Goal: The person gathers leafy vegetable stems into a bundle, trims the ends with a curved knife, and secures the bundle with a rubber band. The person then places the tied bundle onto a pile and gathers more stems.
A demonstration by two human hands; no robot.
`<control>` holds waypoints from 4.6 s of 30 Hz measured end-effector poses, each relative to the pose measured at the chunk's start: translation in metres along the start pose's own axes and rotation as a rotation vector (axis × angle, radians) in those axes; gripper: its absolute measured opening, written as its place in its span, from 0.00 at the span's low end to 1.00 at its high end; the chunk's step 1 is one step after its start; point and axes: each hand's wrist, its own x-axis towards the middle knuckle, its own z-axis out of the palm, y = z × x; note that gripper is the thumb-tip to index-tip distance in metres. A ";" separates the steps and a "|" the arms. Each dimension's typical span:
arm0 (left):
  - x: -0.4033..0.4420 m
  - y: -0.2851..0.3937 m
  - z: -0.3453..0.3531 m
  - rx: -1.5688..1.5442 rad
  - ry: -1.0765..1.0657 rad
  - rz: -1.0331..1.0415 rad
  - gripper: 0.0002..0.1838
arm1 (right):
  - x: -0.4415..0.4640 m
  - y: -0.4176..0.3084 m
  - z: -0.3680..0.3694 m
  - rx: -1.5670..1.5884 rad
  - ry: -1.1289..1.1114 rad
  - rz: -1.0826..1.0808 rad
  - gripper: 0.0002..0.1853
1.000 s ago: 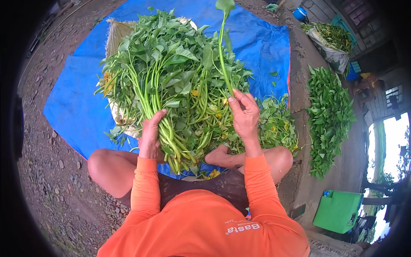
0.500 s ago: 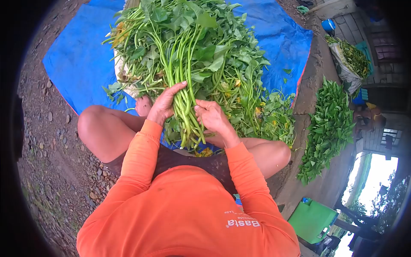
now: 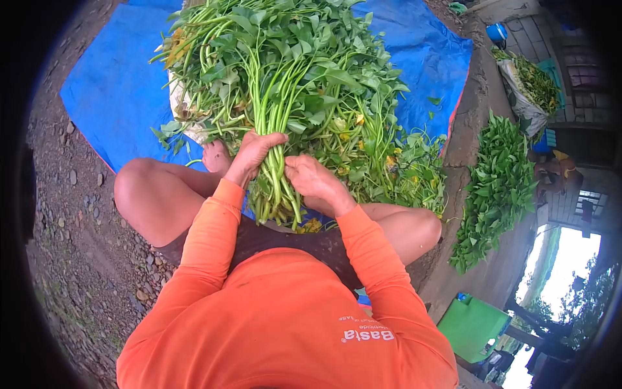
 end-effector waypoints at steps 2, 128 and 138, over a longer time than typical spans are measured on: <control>-0.002 0.001 0.003 -0.080 -0.003 -0.023 0.14 | -0.009 -0.012 -0.009 0.075 0.124 -0.007 0.13; -0.022 0.081 -0.003 0.081 0.245 0.191 0.12 | -0.040 0.165 -0.048 1.124 1.278 0.362 0.25; -0.018 0.061 0.009 0.100 0.182 0.139 0.12 | 0.080 0.179 -0.070 1.016 1.259 0.374 0.23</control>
